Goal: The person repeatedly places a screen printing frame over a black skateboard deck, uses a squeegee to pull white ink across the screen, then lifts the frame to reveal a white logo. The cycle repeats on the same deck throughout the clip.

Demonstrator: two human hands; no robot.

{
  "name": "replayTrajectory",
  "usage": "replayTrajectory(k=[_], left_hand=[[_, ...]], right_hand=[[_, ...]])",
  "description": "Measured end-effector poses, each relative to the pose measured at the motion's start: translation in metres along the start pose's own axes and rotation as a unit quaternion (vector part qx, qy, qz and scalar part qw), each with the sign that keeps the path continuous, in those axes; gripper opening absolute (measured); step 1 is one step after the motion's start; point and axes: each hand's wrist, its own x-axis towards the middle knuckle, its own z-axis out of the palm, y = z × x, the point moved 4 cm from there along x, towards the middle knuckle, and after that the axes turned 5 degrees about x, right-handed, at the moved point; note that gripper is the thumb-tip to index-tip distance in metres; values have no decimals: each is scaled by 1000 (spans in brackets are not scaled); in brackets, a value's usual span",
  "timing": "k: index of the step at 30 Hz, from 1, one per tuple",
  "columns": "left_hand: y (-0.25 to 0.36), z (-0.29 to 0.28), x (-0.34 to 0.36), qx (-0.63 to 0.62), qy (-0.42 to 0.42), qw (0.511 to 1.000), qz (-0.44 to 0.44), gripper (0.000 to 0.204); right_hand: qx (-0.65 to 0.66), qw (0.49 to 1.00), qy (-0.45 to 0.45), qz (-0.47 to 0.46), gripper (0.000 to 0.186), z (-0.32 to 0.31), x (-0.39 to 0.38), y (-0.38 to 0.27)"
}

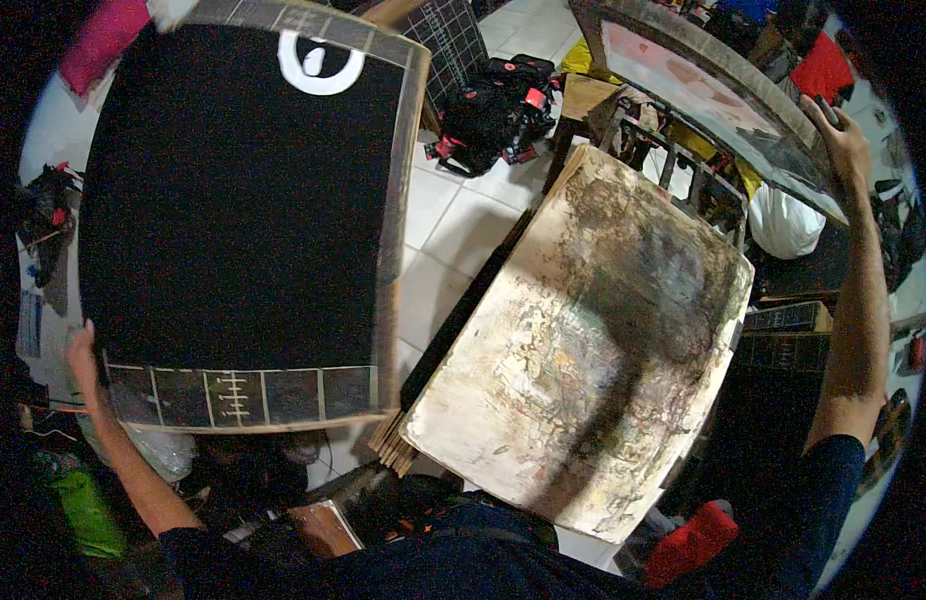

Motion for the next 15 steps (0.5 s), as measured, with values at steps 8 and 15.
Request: replayTrajectory(k=[8, 15], left_hand=[[-76, 175, -208, -128, -44, 952, -273, 27], [-42, 321, -296, -99, -245, 962, -73, 55]], right_hand=[[5, 998, 63, 11, 88, 4, -45, -28], [-52, 994, 93, 3, 82, 9, -69, -30]])
